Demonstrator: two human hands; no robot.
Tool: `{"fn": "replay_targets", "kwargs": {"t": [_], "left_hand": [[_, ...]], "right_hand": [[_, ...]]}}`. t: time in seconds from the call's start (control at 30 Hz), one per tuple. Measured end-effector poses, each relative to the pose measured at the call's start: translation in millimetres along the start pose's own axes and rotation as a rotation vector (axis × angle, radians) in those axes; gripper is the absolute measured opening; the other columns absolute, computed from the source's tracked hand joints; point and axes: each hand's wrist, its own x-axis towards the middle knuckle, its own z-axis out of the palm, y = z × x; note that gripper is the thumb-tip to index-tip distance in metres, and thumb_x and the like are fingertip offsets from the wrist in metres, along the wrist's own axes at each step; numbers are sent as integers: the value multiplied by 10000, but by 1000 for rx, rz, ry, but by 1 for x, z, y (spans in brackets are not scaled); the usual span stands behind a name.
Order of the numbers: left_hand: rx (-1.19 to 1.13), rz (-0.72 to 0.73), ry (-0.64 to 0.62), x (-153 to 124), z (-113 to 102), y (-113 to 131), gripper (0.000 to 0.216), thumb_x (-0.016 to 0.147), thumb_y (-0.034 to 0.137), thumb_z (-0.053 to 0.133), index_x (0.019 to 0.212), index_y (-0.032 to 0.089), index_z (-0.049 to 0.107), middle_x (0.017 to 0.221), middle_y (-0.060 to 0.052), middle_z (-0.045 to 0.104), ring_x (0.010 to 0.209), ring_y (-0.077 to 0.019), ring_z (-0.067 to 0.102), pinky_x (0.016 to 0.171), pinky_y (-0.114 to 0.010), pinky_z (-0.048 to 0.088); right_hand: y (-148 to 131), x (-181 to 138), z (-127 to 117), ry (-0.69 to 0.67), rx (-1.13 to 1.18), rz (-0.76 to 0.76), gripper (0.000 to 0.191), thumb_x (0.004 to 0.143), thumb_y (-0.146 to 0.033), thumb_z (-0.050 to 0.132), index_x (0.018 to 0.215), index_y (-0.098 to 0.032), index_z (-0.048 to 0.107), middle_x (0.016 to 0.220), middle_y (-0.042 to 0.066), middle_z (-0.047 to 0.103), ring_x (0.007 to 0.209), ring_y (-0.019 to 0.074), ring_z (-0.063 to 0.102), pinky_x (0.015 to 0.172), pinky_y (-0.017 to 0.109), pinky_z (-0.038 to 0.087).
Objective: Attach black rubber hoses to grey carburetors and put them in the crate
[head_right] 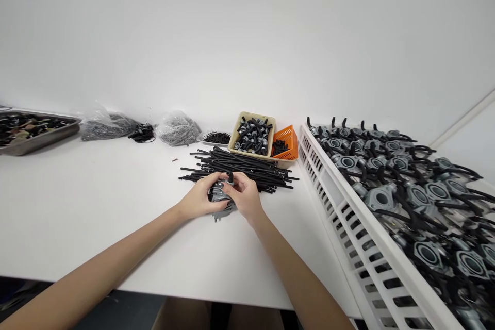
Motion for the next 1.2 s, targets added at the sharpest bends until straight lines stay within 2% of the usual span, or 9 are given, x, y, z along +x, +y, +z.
{"fn": "replay_targets", "kwargs": {"t": [0.2,0.4,0.5,0.63,0.73,0.87,1.0,1.2], "left_hand": [[5,-17,-12,0,-1,2,436,662,285,702,1067,197,569,998,-31,675,892,-206,636,810,-310,497],[3,10,-15,-1,-3,1,452,650,285,702,1073,191,572,988,-34,681,872,-200,640,801,-311,509],[1,7,-14,-1,-4,2,450,652,289,701,1075,190,583,997,-39,686,882,-210,646,813,-321,517],[-70,23,-45,-1,-4,3,560,652,224,686,1197,208,556,1174,-51,663,1040,-228,632,938,-333,488],[-77,13,-60,0,-5,4,551,666,219,677,1204,211,558,1158,-42,669,1032,-225,635,925,-327,492],[-33,-13,-53,1,-5,3,440,669,263,698,1092,199,592,1041,-32,686,933,-219,643,847,-320,507],[-17,-30,-42,1,-4,1,442,668,280,703,1083,190,580,1004,-31,684,886,-205,637,818,-312,505],[-17,-23,-31,1,-3,0,455,671,282,698,1097,180,573,1083,-56,676,958,-227,636,882,-333,496]], "right_hand": [[-1,0,-12,-93,136,85,267,728,-423,771,868,-205,707,908,31,675,855,173,606,844,336,473],[-5,-1,-21,-142,219,118,262,658,-341,836,735,-206,624,982,24,674,877,164,607,872,337,461],[-6,-2,-17,-138,183,110,282,657,-346,839,827,-217,656,976,29,678,901,174,614,885,344,468],[-8,-3,-6,-146,69,79,434,657,-387,831,1032,-220,691,1017,55,689,996,212,611,921,375,475],[-9,-3,-3,-122,21,57,402,643,-407,832,975,-209,720,1022,59,684,996,222,612,923,381,477],[-9,-3,-11,-138,156,110,310,678,-436,803,846,-198,697,913,37,674,865,183,616,836,341,493],[-11,-4,-19,-113,236,160,282,649,-352,837,755,-201,623,873,9,652,808,153,597,770,302,495],[-9,-2,-11,-106,141,109,392,634,-338,852,976,-226,697,933,19,679,901,169,605,865,323,476]]}}
